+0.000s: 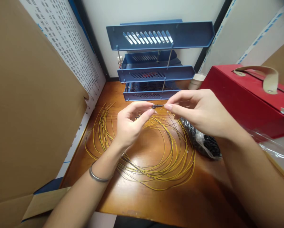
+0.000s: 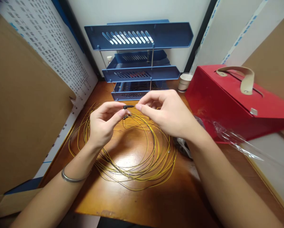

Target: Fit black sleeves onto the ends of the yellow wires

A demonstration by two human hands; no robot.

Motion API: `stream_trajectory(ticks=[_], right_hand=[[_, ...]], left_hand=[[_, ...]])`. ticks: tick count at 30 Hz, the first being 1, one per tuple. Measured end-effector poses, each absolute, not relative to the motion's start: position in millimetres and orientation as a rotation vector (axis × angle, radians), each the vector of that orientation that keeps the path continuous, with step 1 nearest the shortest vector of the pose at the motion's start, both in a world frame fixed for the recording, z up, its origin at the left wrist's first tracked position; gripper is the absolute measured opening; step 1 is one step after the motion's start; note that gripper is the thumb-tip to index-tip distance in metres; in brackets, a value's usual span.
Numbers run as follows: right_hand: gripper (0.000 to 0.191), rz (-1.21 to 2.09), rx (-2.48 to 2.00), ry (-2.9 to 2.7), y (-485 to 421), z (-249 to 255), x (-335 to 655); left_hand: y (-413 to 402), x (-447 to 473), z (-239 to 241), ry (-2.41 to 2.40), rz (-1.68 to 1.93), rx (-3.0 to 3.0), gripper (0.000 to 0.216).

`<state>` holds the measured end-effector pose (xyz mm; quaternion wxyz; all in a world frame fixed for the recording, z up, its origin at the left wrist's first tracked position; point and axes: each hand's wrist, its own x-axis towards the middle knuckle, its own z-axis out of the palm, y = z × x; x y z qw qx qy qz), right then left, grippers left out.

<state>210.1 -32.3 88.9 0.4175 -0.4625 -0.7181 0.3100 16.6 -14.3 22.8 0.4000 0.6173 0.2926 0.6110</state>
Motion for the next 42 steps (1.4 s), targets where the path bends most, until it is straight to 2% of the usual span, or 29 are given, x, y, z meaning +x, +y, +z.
stream_trajectory(ticks=[18,24,29,42], right_hand=[[0.018,0.842,-1.155,-1.881,-30.9,81.0,202.2],[0.016,0.683,-1.125,-1.963,-30.1,76.5,202.7],[0.017,0.672,-1.085,-2.039,-30.6,77.4,203.7],[0.019,0.659,-1.18,-1.974,-27.4,83.2,218.6]], left_hand=[[-15.0,16.9,16.7,0.754,1.436,1.713,0.019],[-15.9,15.6,19.2,0.753,1.388,1.802,0.02],[-15.1,17.1,21.7,0.718,1.426,1.696,0.016],[-6.0,2.9,29.4,0.771,1.552,1.555,0.022]])
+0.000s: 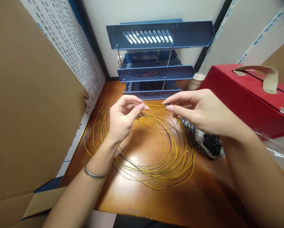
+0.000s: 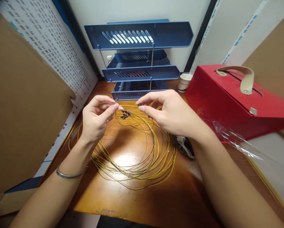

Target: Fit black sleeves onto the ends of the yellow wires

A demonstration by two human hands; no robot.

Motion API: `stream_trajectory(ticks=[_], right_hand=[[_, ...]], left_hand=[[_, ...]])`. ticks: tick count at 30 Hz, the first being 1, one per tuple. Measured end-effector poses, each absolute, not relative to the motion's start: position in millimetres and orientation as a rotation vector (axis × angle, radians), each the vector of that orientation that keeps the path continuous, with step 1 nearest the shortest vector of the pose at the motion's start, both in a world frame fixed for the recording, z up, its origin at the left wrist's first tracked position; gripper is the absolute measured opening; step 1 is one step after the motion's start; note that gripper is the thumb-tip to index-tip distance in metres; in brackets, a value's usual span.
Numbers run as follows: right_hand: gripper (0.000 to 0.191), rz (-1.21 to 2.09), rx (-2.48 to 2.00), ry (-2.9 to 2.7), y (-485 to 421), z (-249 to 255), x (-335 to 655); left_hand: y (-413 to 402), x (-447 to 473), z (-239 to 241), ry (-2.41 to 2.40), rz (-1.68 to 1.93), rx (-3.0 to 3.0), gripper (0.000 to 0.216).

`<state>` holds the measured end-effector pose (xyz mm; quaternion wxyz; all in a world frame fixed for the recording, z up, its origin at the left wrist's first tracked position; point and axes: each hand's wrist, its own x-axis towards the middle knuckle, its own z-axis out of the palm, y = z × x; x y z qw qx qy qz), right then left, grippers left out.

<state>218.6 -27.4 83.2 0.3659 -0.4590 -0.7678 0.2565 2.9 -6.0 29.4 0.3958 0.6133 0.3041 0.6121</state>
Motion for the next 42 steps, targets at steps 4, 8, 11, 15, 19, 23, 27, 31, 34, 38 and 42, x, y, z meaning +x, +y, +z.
stream_trajectory(ticks=[4,8,11,15,19,23,27,31,34,38,42], right_hand=[[0.018,0.649,-1.196,-1.939,-28.0,85.2,222.3],[0.016,0.697,-1.159,-1.966,-30.9,86.2,215.6],[0.016,0.723,-1.133,-2.007,-32.7,86.2,210.1],[0.018,0.74,-1.112,-2.033,-32.9,85.4,208.6],[0.018,0.747,-1.119,-2.048,-31.4,85.3,212.2],[0.016,0.759,-1.136,-2.049,-31.3,87.4,215.7],[0.015,0.781,-1.136,-2.061,-33.4,88.3,212.9],[0.014,0.823,-1.115,-2.068,-34.7,85.8,208.5],[0.012,0.801,-1.124,-2.066,-33.7,84.9,210.3],[0.012,0.754,-1.153,-2.061,-31.4,86.6,217.1],[0.01,0.742,-1.175,-2.056,-30.9,87.2,218.4]], left_hand=[[-10.4,0.4,31.7,0.826,1.445,1.705,0.019],[-14.9,4.9,31.7,0.883,1.359,1.785,0.017],[-15.0,7.7,31.9,0.923,1.345,1.808,0.016],[-14.5,8.4,33.3,0.909,1.281,1.822,0.021],[-13.3,5.8,34.1,0.878,1.239,1.783,0.028],[-11.9,2.3,34.7,0.86,1.228,1.791,0.029],[-14.2,3.0,35.9,0.861,1.176,1.896,0.023],[-15.5,5.2,35.5,0.856,1.136,1.986,0.02],[-13.2,3.9,33.7,0.851,1.183,1.963,0.022],[-8.5,-0.5,31.0,0.852,1.28,1.867,0.021],[-7.1,-2.4,30.3,0.845,1.279,1.88,0.022]])
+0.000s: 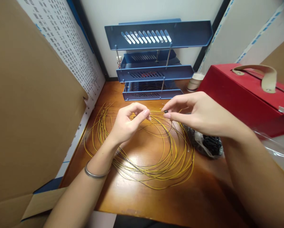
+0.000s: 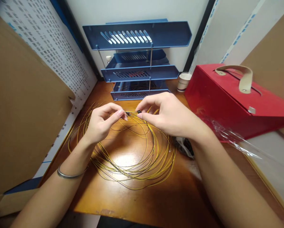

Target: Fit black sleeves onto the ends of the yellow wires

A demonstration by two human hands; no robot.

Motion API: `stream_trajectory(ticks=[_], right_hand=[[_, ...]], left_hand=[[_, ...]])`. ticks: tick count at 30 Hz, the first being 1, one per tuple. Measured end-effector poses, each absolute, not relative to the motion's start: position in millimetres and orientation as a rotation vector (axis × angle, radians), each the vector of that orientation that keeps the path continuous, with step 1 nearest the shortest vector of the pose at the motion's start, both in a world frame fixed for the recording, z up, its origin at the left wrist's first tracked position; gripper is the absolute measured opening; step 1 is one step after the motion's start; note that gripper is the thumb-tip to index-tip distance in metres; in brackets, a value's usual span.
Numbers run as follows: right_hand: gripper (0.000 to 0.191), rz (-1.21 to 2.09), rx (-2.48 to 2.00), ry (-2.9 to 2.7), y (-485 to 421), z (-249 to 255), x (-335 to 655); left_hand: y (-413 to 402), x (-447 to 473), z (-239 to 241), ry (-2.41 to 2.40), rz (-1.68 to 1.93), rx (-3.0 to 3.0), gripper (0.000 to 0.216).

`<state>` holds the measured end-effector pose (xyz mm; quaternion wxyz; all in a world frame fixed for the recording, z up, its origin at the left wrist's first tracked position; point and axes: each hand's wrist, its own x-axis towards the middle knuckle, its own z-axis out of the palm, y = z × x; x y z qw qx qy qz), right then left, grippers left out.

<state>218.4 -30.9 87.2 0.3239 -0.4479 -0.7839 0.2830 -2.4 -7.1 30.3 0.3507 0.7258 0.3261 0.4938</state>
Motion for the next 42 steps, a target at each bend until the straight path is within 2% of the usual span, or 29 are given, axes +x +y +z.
stream_trajectory(ticks=[5,15,24,29,38,42], right_hand=[[0.012,0.789,-1.162,-2.063,-32.6,86.2,212.5],[0.013,0.779,-1.221,-2.064,-30.5,87.1,228.2],[0.016,0.79,-1.141,-2.043,-34.9,86.4,208.9],[0.017,0.822,-1.139,-2.077,-35.5,85.8,208.3],[0.018,0.848,-1.202,-2.034,-29.1,87.7,227.7],[0.017,0.865,-1.195,-2.005,-29.9,86.8,224.9]], left_hand=[[-8.2,-1.9,31.8,0.873,1.218,1.972,0.023],[-0.4,-17.6,35.3,0.892,1.419,1.884,0.026],[-8.6,-9.0,39.6,0.904,1.261,2.253,0.017],[-8.3,-6.6,40.2,0.871,1.29,2.324,0.017],[-6.3,-7.0,31.5,1.154,1.57,2.323,0.014],[-7.8,-2.6,27.6,1.185,1.486,2.471,0.016]])
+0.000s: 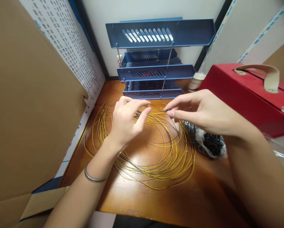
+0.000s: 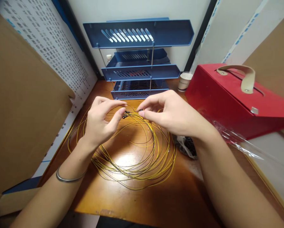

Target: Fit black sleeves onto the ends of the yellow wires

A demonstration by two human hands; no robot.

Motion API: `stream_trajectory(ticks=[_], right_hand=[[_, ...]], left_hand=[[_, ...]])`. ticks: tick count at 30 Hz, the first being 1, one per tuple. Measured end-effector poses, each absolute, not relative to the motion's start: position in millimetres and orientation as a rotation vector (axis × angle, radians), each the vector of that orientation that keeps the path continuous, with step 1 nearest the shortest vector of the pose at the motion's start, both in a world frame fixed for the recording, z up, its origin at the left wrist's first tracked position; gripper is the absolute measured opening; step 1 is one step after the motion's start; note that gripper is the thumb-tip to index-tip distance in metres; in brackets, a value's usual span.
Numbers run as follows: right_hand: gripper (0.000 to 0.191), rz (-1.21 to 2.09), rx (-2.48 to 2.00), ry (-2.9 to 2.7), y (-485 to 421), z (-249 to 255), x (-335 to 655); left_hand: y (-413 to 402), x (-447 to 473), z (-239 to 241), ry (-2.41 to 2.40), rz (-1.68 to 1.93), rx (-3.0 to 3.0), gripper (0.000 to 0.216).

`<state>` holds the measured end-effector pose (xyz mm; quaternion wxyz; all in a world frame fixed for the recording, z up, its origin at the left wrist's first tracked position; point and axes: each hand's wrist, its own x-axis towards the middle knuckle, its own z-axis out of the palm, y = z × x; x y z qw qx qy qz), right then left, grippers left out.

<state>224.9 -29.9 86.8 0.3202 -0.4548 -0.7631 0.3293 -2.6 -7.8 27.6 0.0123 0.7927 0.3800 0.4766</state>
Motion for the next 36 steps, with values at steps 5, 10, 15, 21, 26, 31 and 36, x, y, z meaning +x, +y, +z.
stream_trajectory(ticks=[5,10,15,21,26,31,36], right_hand=[[0.017,0.871,-1.167,-2.017,-32.5,86.8,213.9],[0.017,0.787,-1.157,-1.97,-30.6,84.5,210.1],[0.018,0.765,-1.137,-1.916,-29.0,81.3,208.2],[0.018,0.827,-1.116,-1.932,-30.2,77.7,202.3],[0.017,0.857,-1.118,-1.945,-32.7,79.6,200.3],[0.018,0.945,-1.182,-1.799,-31.0,82.6,208.3],[0.02,1.023,-1.212,-1.702,-27.6,84.8,216.2]], left_hand=[[-9.7,-0.1,27.1,1.162,1.433,2.621,0.041],[-12.0,-0.1,28.2,1.255,1.491,2.728,0.026],[-12.0,-1.6,27.3,1.221,1.477,2.846,0.02],[-10.5,-1.0,24.6,1.198,1.423,2.896,0.02],[-9.2,-2.0,25.1,1.174,1.526,2.903,0.017],[-1.7,-11.5,25.3,1.414,1.559,2.676,0.023],[3.8,-16.3,22.6,1.448,1.455,2.604,0.019]])
